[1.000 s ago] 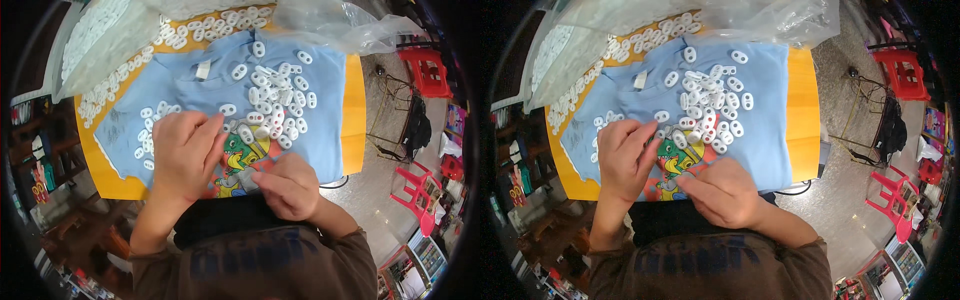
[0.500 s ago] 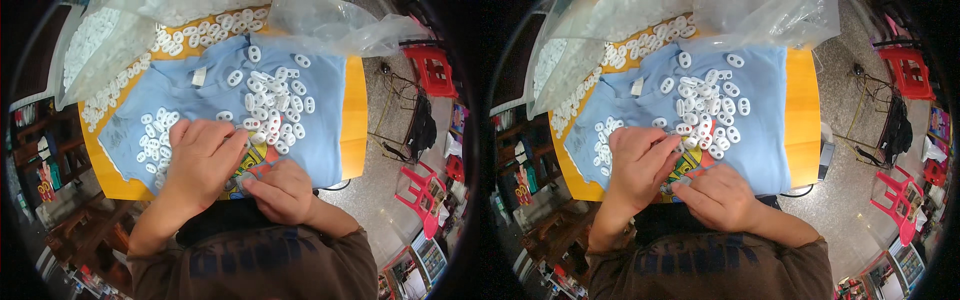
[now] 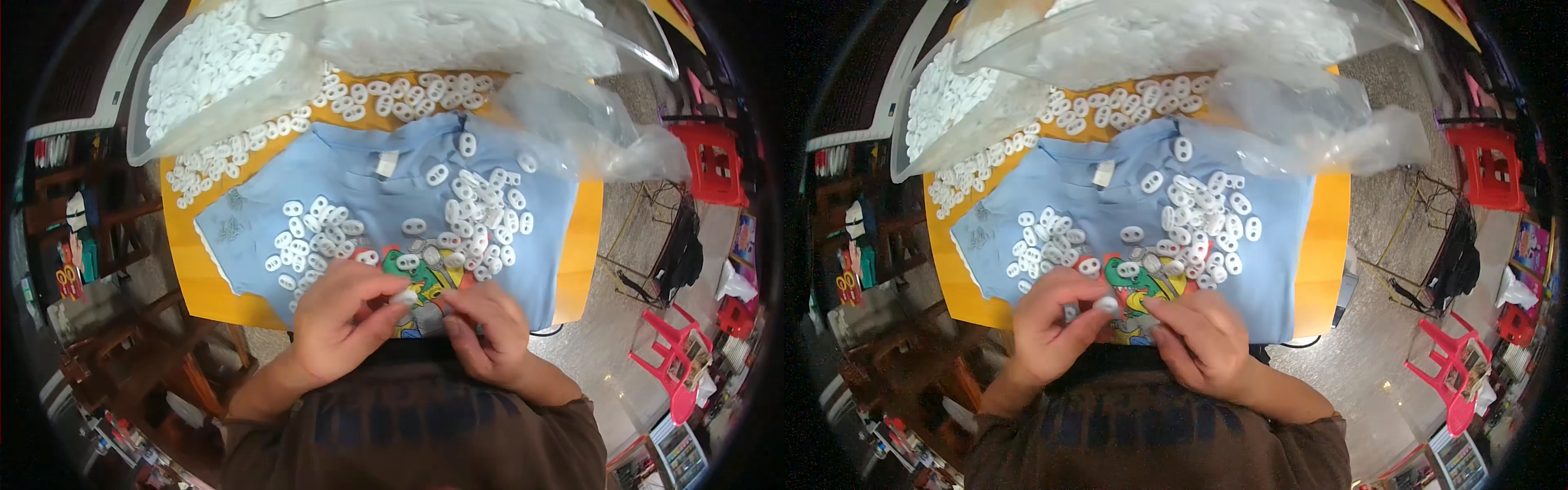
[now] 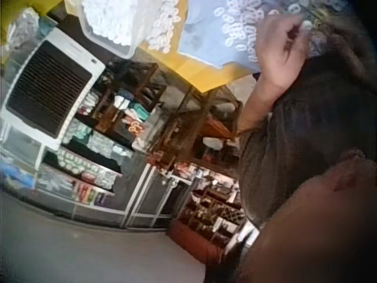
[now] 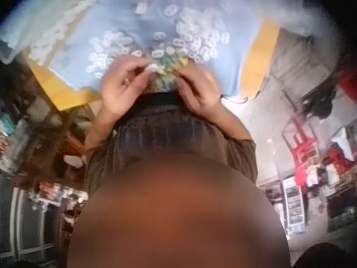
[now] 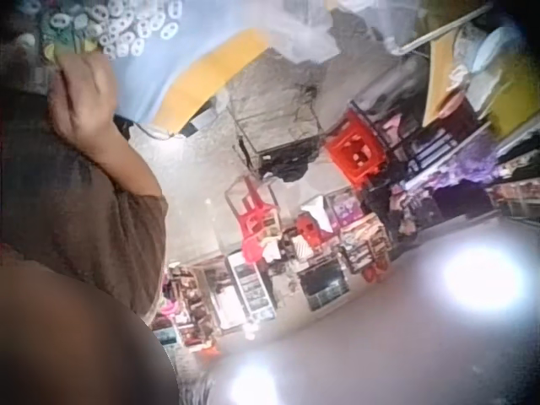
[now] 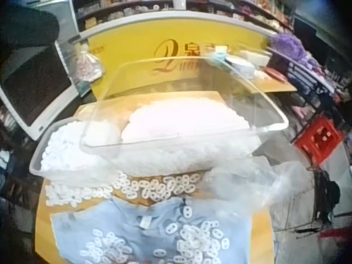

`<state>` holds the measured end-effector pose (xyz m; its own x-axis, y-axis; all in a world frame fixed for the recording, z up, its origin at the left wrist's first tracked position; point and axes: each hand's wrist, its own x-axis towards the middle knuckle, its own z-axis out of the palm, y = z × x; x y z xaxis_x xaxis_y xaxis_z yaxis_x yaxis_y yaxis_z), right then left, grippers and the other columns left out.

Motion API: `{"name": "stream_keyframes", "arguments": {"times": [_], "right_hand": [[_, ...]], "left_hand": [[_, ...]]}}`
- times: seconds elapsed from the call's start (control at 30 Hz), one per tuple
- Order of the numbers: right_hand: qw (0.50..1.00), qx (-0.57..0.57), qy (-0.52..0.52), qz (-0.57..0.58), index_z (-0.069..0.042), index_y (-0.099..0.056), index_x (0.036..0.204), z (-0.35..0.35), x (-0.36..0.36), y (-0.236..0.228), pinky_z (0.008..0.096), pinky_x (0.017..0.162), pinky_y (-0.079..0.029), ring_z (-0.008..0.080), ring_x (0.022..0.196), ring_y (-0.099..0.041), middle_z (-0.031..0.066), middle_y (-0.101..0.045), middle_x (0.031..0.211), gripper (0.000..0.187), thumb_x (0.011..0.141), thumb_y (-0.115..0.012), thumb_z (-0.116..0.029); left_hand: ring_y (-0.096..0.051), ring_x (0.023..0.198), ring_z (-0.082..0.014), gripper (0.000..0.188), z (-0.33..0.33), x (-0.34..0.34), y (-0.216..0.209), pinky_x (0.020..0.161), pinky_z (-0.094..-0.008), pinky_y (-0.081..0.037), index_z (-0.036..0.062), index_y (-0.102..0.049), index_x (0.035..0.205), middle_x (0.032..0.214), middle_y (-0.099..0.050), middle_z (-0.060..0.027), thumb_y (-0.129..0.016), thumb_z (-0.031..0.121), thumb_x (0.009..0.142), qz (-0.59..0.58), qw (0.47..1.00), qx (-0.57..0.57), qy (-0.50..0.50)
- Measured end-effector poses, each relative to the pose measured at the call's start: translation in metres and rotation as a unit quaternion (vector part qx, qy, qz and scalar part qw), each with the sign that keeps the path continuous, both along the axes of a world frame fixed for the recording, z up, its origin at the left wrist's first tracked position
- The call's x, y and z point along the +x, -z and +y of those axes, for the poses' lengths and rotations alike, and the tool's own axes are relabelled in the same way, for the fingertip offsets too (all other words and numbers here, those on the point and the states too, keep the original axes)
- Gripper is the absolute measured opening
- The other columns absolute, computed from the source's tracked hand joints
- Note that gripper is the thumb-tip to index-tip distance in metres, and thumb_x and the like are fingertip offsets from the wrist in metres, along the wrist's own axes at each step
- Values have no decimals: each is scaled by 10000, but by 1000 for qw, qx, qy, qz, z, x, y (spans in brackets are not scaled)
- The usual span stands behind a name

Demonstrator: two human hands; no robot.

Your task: Assembling small plastic cord toggles by manually inserting metal components into them.

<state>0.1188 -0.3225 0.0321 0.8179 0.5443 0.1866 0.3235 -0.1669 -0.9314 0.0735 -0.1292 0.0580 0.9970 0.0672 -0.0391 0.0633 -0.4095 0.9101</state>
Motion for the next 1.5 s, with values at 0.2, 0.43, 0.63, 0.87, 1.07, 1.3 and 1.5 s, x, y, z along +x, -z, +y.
{"name": "stream_keyframes", "arguments": {"times": [0.2, 0.43, 0.63, 0.87, 1.07, 1.3, 1.5], "right_hand": [[990, -89, -85, -65, -15, -603, 1008, 36, 38, -26, 320, 595, -433, 246, 695, -551, 107, -577, 799, 331, 683, -657, 12], [938, -159, -214, -223, -53, -578, 940, 116, 62, -26, 360, 619, -420, 275, 722, -529, 90, -548, 817, 302, 648, -645, -24], [890, -175, -302, -295, -80, -564, 919, 183, 63, -18, 362, 701, -422, 257, 810, -523, 66, -537, 853, 265, 657, -608, -71], [883, -217, -269, -319, -80, -586, 876, 203, 77, 7, 374, 752, -424, 266, 853, -518, 70, -539, 875, 212, 665, -567, -67], [883, -192, -286, -318, -67, -594, 906, 211, 77, 3, 376, 684, -432, 283, 774, -529, 84, -546, 833, 289, 623, -616, -20], [860, -194, -360, -307, -80, -585, 890, 228, 52, -2, 351, 653, -409, 229, 737, -515, 47, -515, 787, 268, 624, -615, -78], [858, -225, -370, -277, -77, -552, 809, 238, 52, 1, 362, 686, -416, 258, 754, -511, 63, -505, 763, 178, 637, -598, -81]], "left_hand": [[-547, 690, -232, 251, 25, -8, -2, 627, -310, -442, 31, -611, 945, 790, -575, -87, -659, -11, 702, -77, 997, -25, -10], [-513, 665, -186, 182, 75, -39, 11, 569, -261, -422, 1, -576, 905, 815, -538, -110, -604, -53, 733, -99, 970, 78, -206], [-531, 705, -282, 159, 118, -54, 37, 634, -341, -430, 10, -580, 895, 795, -546, -127, -600, 4, 738, -64, 935, 232, -261], [-526, 717, -297, 202, 137, -65, 49, 649, -370, -419, 23, -586, 915, 791, -545, -122, -620, 29, 716, -54, 925, 272, -260], [-526, 708, -287, 199, 141, -66, 49, 649, -362, -418, 24, -598, 905, 779, -546, -116, -630, 31, 708, -34, 934, 230, -271], [-526, 696, -269, 212, 141, -64, 47, 635, -348, -416, 37, -606, 896, 772, -548, -96, -647, 19, 689, -38, 935, 209, -283], [-528, 693, -268, 209, 142, -65, 48, 630, -347, -412, 38, -606, 897, 767, -548, -93, -644, 18, 692, -42, 936, 205, -282]]}}
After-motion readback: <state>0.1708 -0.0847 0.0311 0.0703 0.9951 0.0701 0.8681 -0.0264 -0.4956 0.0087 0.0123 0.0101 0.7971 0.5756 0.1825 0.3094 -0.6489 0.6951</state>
